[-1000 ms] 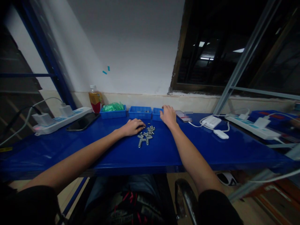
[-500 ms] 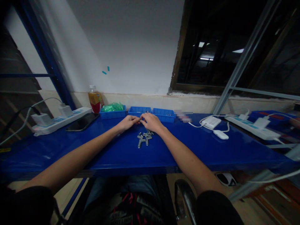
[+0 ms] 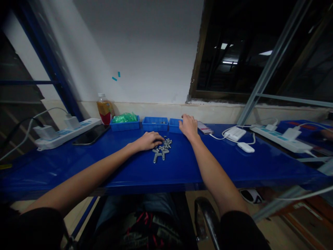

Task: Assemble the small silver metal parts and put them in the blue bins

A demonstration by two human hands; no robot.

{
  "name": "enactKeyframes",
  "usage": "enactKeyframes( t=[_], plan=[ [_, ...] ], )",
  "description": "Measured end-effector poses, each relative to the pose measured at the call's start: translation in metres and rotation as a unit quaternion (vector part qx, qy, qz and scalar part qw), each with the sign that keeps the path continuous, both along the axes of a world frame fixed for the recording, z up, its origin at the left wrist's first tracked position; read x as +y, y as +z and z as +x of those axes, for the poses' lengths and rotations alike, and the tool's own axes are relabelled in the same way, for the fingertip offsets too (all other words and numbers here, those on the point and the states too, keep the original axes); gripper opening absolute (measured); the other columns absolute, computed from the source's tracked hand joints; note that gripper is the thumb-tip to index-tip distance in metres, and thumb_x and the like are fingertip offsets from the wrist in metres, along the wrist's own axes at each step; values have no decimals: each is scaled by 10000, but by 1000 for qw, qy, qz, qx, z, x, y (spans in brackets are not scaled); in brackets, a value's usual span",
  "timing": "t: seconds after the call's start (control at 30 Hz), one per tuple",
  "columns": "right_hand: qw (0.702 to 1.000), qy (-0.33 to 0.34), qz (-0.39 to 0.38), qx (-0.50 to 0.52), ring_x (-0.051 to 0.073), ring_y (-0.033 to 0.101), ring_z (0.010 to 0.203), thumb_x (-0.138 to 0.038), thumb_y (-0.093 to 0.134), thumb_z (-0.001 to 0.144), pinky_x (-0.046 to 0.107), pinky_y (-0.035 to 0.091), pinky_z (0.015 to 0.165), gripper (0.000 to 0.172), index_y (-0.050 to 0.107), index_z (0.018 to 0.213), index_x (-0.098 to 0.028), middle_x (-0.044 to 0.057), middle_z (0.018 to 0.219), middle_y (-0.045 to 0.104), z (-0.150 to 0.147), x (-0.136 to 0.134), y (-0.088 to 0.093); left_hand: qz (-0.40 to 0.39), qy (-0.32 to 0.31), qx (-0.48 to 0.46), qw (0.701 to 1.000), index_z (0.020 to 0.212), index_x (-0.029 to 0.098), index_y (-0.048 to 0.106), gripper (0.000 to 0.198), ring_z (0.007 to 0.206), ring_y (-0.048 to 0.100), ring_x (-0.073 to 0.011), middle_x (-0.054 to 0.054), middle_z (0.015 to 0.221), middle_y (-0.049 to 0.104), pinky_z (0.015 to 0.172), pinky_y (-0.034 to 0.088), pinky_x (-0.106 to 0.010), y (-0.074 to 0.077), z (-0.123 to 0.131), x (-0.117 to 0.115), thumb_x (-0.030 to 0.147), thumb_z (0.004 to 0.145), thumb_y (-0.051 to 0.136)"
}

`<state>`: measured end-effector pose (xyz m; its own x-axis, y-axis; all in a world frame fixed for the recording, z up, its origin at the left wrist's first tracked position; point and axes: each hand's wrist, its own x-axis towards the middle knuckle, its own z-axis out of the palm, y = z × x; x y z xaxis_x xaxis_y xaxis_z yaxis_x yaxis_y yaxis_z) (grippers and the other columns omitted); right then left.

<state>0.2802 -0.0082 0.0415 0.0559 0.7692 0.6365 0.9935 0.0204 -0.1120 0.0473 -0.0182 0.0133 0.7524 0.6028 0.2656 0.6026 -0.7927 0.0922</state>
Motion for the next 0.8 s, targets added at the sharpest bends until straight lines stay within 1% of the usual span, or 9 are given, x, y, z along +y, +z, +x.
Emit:
enactKeyframes(
  t=[0.07, 0.13, 0.27, 0.37, 0.43, 0.53, 0.67, 0.73, 0.8],
  plan=[
    [999, 44, -24, -5, 274, 548, 969, -328, 508, 878, 358, 393, 806, 283, 580, 1092, -158, 131, 998, 660, -11, 0, -2, 6, 19, 4, 1000, 998, 261, 672, 236, 1020, 579, -229, -48, 1051, 659, 845, 406, -330, 1, 1, -1, 376, 862, 516],
    [991, 114, -64, -16, 238, 564, 920, -336, 522, 871, 325, 401, 787, 255, 603, 1052, -175, 96, 935, 672, -28, -1, -4, 9, 43, 3, 999, 927, 235, 674, 234, 999, 581, -235, -57, 1017, 662, 841, 397, -342, 2, 0, -2, 394, 850, 519],
    [951, 243, -190, -34, 164, 591, 780, -269, 566, 834, 249, 406, 691, 152, 656, 936, -203, 32, 830, 677, -52, -4, -9, 20, 82, 8, 996, 885, 208, 659, 203, 970, 584, -239, -69, 998, 667, 835, 385, -366, 2, -4, -2, 318, 830, 497],
    [921, 266, -283, -21, 134, 591, 682, -250, 622, 786, 217, 392, 591, 111, 678, 873, -213, 6, 784, 678, -53, -7, -12, 20, 117, 4, 993, 864, 194, 647, 189, 957, 589, -249, -79, 985, 667, 826, 389, -385, 3, -7, -2, 278, 811, 486],
    [910, 267, -317, -3, 126, 586, 648, -271, 643, 771, 209, 384, 547, 112, 685, 855, -211, 1, 772, 681, -52, -9, -13, 13, 135, 0, 991, 868, 191, 640, 192, 959, 590, -255, -83, 990, 661, 820, 395, -395, 3, -9, -1, 262, 807, 473],
    [907, 275, -321, -1, 123, 584, 644, -268, 648, 761, 205, 386, 541, 114, 684, 843, -198, 5, 775, 681, -54, -10, -15, 7, 149, -2, 989, 885, 192, 634, 198, 966, 590, -263, -86, 999, 652, 816, 403, -408, 2, -12, 1, 253, 805, 463],
    [920, 260, -291, -38, 135, 582, 657, -243, 642, 762, 217, 370, 545, 63, 663, 780, -187, 21, 767, 678, -64, -11, -17, 12, 149, 5, 989, 891, 197, 626, 202, 967, 588, -273, -91, 1005, 642, 813, 414, -424, 1, -13, 2, 262, 814, 451],
    [924, 271, -264, -54, 142, 583, 675, -237, 604, 795, 228, 375, 575, 75, 654, 766, -189, 28, 768, 676, -66, -10, -15, 15, 145, 9, 989, 905, 202, 622, 210, 975, 584, -272, -94, 1021, 635, 820, 418, -430, 0, -13, 2, 274, 826, 441],
    [935, 282, -205, -55, 154, 588, 739, -232, 559, 832, 240, 396, 650, 104, 647, 798, -187, 40, 813, 675, -62, -9, -9, 14, 140, 12, 990, 923, 208, 618, 221, 983, 580, -271, -96, 1039, 625, 825, 421, -436, 0, -14, 3, 289, 840, 430]
  ],
)
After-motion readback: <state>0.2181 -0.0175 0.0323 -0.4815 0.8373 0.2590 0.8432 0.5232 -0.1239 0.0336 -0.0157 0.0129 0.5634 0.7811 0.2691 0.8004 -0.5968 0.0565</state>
